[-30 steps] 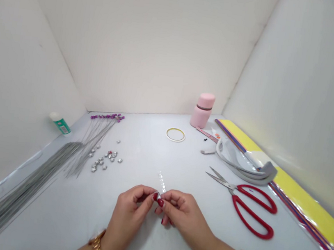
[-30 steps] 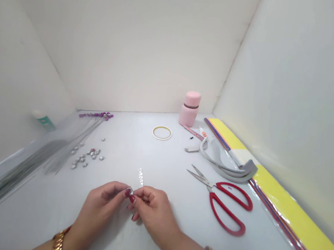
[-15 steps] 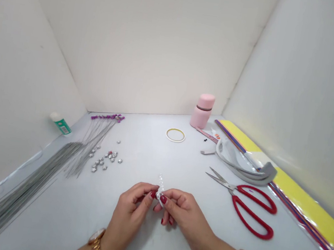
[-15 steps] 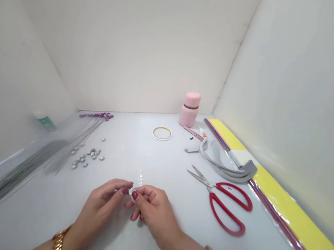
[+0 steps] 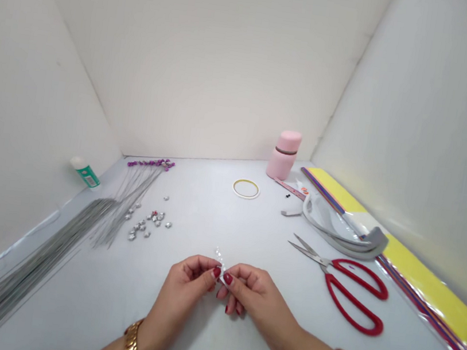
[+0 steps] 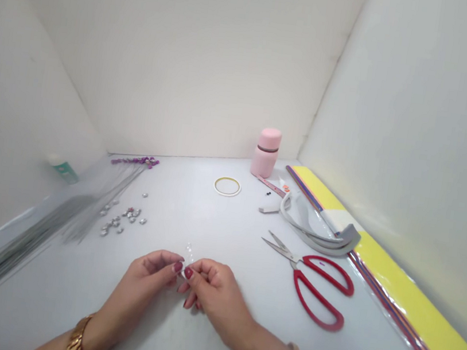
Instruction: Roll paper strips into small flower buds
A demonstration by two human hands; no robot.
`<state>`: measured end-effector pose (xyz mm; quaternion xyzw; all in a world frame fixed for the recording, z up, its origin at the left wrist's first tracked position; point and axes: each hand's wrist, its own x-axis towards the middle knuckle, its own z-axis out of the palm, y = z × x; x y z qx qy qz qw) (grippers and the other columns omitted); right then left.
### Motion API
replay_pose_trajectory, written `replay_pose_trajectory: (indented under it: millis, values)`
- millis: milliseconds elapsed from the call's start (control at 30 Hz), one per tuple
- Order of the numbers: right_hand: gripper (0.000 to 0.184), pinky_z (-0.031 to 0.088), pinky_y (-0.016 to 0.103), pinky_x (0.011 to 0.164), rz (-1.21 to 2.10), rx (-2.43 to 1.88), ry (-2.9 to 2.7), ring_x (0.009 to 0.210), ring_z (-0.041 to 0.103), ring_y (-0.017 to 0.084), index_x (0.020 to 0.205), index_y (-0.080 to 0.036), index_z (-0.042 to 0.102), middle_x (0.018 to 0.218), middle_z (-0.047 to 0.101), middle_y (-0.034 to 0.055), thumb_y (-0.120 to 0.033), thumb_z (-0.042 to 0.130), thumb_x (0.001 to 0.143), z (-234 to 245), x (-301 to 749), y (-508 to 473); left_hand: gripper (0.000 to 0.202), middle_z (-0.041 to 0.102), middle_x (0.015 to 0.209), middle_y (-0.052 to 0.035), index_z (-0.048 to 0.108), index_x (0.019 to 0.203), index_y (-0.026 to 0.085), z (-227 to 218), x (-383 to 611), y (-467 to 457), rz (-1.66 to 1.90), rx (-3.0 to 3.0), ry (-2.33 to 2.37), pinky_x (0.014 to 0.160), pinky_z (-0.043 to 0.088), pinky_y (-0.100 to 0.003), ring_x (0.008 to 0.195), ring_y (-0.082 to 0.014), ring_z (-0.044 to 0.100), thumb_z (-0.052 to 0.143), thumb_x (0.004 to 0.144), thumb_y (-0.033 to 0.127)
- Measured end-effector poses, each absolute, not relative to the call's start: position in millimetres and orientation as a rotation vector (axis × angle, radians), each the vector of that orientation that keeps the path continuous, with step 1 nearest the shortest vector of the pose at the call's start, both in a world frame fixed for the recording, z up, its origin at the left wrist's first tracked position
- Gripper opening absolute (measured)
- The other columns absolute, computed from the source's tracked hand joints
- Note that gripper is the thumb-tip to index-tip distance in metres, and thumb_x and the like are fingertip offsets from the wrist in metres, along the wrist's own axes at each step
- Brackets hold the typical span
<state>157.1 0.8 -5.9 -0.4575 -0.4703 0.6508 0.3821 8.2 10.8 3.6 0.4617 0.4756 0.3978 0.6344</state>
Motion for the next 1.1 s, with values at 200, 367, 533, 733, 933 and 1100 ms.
replay_pose_trajectory:
  millis: [200,367,533,733,933,1100]
  values:
    - [0.022,0.032,0.017,0.043,1.678,-1.154,-1.247,0.046,0.050,0.006,0.073,-0.013,0.060,0.061,0.061,0.0000,-0.034,0.054,0.078,-4,157,1,0.009,0.064,0.062,-0.0019,0.062,0.075,0.013,0,8,11,0.926,0.995,1.138,0.060,0.042,-0.022,0.060,-0.0119,0.055,0.061,0.072,0.021]
    - [0.022,0.031,0.017,0.042,1.683,-1.183,-1.223,0.043,0.049,0.006,0.073,-0.013,0.060,0.059,0.061,0.0002,-0.034,0.056,0.077,-3,157,1,0.011,0.064,0.066,-0.0030,0.061,0.076,0.013,-3,9,9,0.938,1.141,1.200,0.062,0.045,-0.024,0.063,-0.0136,0.057,0.059,0.075,0.024]
    - [0.026,0.029,0.017,0.041,1.708,-1.200,-1.118,0.042,0.048,0.005,0.070,-0.012,0.059,0.059,0.062,0.0010,-0.038,0.059,0.075,-1,154,1,0.007,0.065,0.074,-0.0036,0.062,0.077,0.016,-6,6,4,1.082,1.557,1.269,0.064,0.047,-0.025,0.068,-0.0149,0.060,0.056,0.077,0.019]
    - [0.029,0.031,0.018,0.042,1.739,-1.152,-1.047,0.043,0.048,0.006,0.070,-0.011,0.060,0.058,0.062,0.0012,-0.040,0.062,0.071,1,153,-1,0.009,0.065,0.073,-0.0035,0.063,0.075,0.016,-5,2,-1,1.155,1.812,1.239,0.063,0.048,-0.023,0.069,-0.0144,0.060,0.054,0.077,0.014]
    - [0.027,0.032,0.018,0.043,1.654,-1.161,-1.158,0.043,0.047,0.006,0.067,-0.013,0.061,0.053,0.058,-0.0016,-0.039,0.060,0.074,0,155,-2,0.007,0.066,0.064,-0.0018,0.062,0.071,0.015,-2,7,2,1.099,1.443,1.263,0.058,0.048,-0.022,0.060,-0.0140,0.061,0.059,0.074,0.021]
    - [0.027,0.033,0.018,0.044,1.627,-1.162,-1.229,0.044,0.047,0.007,0.067,-0.012,0.062,0.052,0.057,-0.0015,-0.038,0.059,0.075,0,157,0,0.009,0.066,0.062,-0.0005,0.061,0.072,0.015,-2,10,5,1.066,1.313,1.231,0.058,0.048,-0.022,0.059,-0.0129,0.060,0.060,0.074,0.023]
